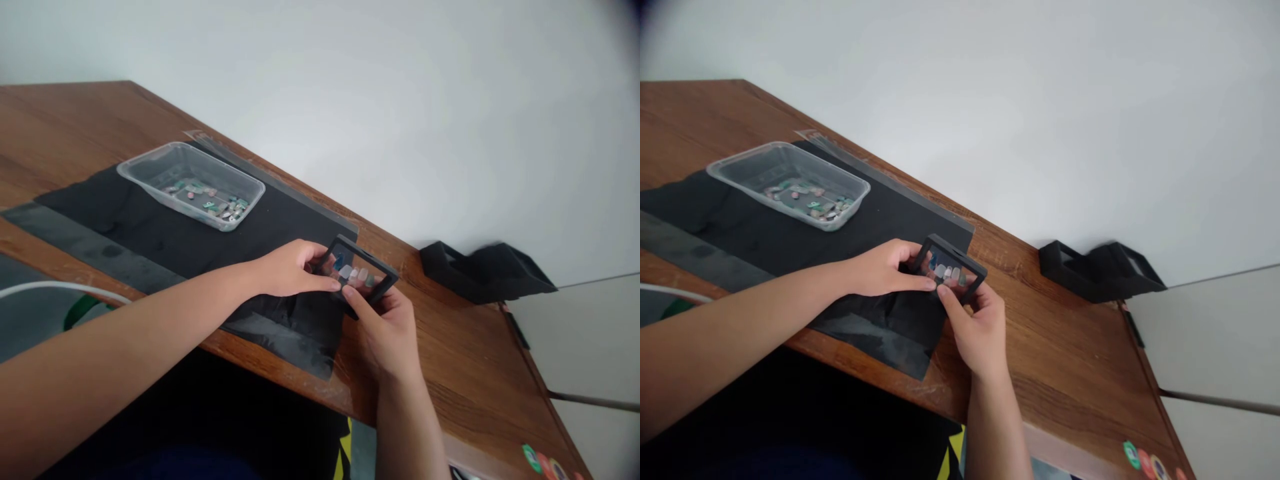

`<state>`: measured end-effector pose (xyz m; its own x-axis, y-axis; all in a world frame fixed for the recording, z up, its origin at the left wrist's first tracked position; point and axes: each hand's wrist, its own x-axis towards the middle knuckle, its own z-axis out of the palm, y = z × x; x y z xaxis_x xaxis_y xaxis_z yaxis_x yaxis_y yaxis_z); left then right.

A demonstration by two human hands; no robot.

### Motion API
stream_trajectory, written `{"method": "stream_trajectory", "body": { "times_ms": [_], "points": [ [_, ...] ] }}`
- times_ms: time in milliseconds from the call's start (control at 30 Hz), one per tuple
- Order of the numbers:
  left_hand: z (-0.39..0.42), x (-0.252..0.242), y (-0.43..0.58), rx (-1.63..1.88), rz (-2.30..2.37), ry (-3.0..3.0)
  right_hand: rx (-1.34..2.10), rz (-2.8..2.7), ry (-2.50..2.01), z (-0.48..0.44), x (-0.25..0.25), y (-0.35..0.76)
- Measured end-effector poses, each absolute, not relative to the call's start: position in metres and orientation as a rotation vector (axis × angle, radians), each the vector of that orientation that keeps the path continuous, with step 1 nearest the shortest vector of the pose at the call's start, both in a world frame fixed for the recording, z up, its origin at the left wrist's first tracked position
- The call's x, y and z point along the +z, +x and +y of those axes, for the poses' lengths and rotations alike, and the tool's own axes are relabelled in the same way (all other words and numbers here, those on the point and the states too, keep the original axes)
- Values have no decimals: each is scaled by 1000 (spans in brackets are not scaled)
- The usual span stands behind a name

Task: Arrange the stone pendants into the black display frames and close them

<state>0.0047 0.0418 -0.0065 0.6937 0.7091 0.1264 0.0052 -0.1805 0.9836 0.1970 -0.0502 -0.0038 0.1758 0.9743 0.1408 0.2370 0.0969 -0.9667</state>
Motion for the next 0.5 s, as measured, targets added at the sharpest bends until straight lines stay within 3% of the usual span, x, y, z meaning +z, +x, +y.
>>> {"method": "stream_trajectory", "body": {
  "times_ms": [500],
  "points": [
    [40,-4,4,741,587,1564,974,-1281,-1354,-52,-2,194]
  ]
}}
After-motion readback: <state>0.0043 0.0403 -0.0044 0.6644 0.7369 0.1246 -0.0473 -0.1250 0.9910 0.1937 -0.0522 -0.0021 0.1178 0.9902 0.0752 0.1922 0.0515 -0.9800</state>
